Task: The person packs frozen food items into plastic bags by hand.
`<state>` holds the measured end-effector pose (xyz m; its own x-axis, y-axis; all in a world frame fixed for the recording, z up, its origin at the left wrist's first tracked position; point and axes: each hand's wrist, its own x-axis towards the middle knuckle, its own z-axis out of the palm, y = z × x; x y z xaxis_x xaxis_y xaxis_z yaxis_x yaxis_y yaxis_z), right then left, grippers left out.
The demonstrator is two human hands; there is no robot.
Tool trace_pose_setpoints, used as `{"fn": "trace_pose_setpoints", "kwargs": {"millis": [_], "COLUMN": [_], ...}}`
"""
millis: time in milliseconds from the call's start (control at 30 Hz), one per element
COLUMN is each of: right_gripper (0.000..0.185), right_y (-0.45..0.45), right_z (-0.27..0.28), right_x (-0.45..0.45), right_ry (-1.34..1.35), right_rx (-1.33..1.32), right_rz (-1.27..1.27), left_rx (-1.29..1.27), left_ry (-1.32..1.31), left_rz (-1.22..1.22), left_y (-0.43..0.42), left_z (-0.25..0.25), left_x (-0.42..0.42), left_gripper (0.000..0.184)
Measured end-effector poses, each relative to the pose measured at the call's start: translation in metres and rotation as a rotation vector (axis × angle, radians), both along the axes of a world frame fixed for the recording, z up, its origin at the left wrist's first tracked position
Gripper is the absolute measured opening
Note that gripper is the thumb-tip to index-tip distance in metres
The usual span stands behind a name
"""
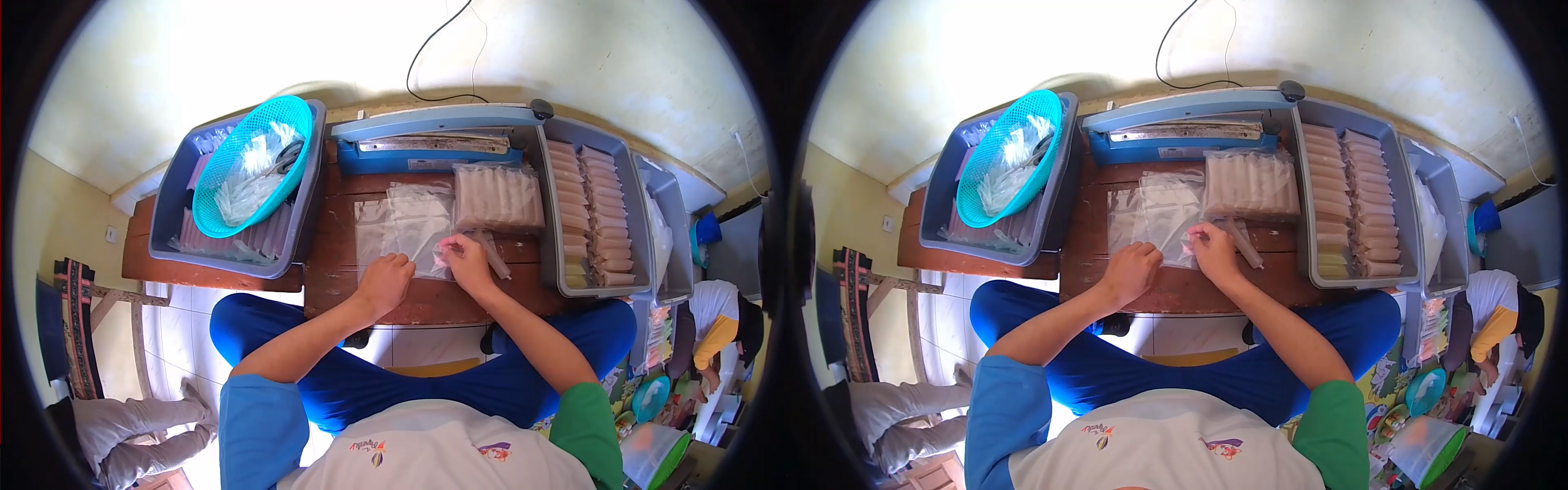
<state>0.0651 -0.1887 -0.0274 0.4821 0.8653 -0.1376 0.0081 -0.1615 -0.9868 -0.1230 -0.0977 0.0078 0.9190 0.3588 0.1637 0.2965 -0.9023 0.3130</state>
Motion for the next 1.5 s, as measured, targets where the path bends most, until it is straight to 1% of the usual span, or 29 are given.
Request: {"fn": "trace_pose_setpoints", "kwargs": {"millis": [33,133,267,333,400,467,533,567,600,633,667,700,733,767,833,867,933,967,1033,1067,1133,1200,1267,1300,1367,1400,1433,1467,1500], "right_gripper": [0.013,0.012,0.012,0.012,0.011,0.011,0.012,0.012,0.012,0.013,0.013,0.014,0.015,0.015,0.017,0.017,0.019,0.019,0.023,0.023,0.025,0.025,0.025,0.024,0.023,0.028,0.034,0.034,0.041], "right_y": [-0.002,-0.005,-0.012,-0.015,-0.015,-0.015,-0.014,-0.014,-0.014,-0.014,-0.015,-0.017,-0.019,-0.021,-0.024,-0.024,-0.023,-0.025,-0.027,-0.027,-0.029,-0.029,-0.025,-0.02,-0.006,0.006,0.015,0.021,0.03], "right_z": [-0.001,-0.005,0.002,0.017,0.03,0.032,0.033,0.035,0.041,0.047,0.055,0.065,0.073,0.079,0.086,0.085,0.08,0.074,0.063,0.06,0.059,0.057,0.056,0.055,0.053,0.05,0.044,0.03,0.011], "right_x": [0.001,0.006,0.014,0.015,0.013,0.011,0.009,0.007,0.005,0.003,0.0,-0.003,-0.006,-0.01,-0.02,-0.026,-0.035,-0.037,-0.039,-0.037,-0.034,-0.037,-0.043,-0.049,-0.057,-0.057,-0.057,-0.057,-0.057], "right_ry": [-0.083,-0.137,-0.143,-0.355,-0.353,-0.348,-0.589,-0.589,-0.7,-0.81,-0.809,-0.886,-0.962,-0.963,-0.98,-0.981,-0.985,-0.985,-1.062,-1.062,-1.128,-1.11,-1.094,-1.069,-1.043,-0.965,-0.878,-0.88,-1.006], "right_rx": [-0.001,-0.05,-0.112,-0.114,-0.148,-0.182,-0.069,-0.069,0.066,0.202,0.202,0.318,0.435,0.434,0.6,0.6,0.507,0.509,0.294,0.296,0.209,0.196,0.182,0.214,0.249,0.031,-0.185,-0.179,-0.046], "right_rz": [0.021,0.011,0.015,0.014,0.008,0.002,-0.008,-0.007,-0.051,-0.095,-0.094,-0.058,-0.02,-0.019,0.257,0.255,0.382,0.38,0.336,0.339,0.445,0.473,0.498,0.437,0.377,0.484,0.585,0.585,0.467], "left_rx": [-0.054,-0.178,-0.351,-0.379,-0.405,-0.377,-0.384,-0.393,-0.394,-0.506,-0.618,-0.618,-0.682,-0.746,-0.774,-0.8,-0.806,-0.814,-0.811,-0.814,-0.816,-0.817,-0.539,-0.54,-0.355,-0.352,-0.247,-0.14,-0.134], "left_ry": [-0.013,0.006,0.076,0.079,0.081,0.054,0.041,0.027,0.027,0.031,0.034,0.034,0.018,0.001,-0.001,0.0,-0.018,-0.037,-0.039,-0.04,-0.061,-0.082,-0.302,-0.302,-0.384,-0.385,-0.407,-0.428,-0.427], "left_rz": [0.017,0.05,0.019,0.004,-0.009,0.041,0.061,0.078,0.079,0.124,0.169,0.171,0.178,0.185,0.186,0.187,0.184,0.182,0.196,0.211,0.234,0.257,0.209,0.207,0.189,0.19,0.152,0.114,0.116], "left_y": [0.001,0.002,0.014,0.019,0.021,0.022,0.023,0.024,0.025,0.026,0.027,0.03,0.032,0.034,0.036,0.036,0.039,0.04,0.042,0.042,0.04,0.036,0.024,0.019,0.01,0.008,0.007,0.008,0.008], "left_z": [0.0,0.011,0.01,0.007,0.004,0.003,0.006,0.008,0.014,0.023,0.027,0.027,0.025,0.025,0.03,0.032,0.028,0.027,0.029,0.03,0.032,0.037,0.042,0.044,0.048,0.048,0.047,0.046,0.046], "left_x": [-0.001,-0.002,-0.002,-0.005,-0.005,-0.005,-0.004,-0.003,-0.002,-0.001,0.0,0.0,0.0,0.001,0.003,0.003,0.003,0.002,0.001,0.0,-0.001,0.0,0.003,0.005,0.006,0.006,0.006,0.006,0.006], "left_gripper": [0.007,0.01,0.016,0.016,0.016,0.014,0.014,0.015,0.015,0.017,0.019,0.019,0.021,0.023,0.022,0.021,0.019,0.018,0.017,0.015,0.014,0.013,0.012,0.012,0.01,0.01,0.009,0.008,0.008]}}
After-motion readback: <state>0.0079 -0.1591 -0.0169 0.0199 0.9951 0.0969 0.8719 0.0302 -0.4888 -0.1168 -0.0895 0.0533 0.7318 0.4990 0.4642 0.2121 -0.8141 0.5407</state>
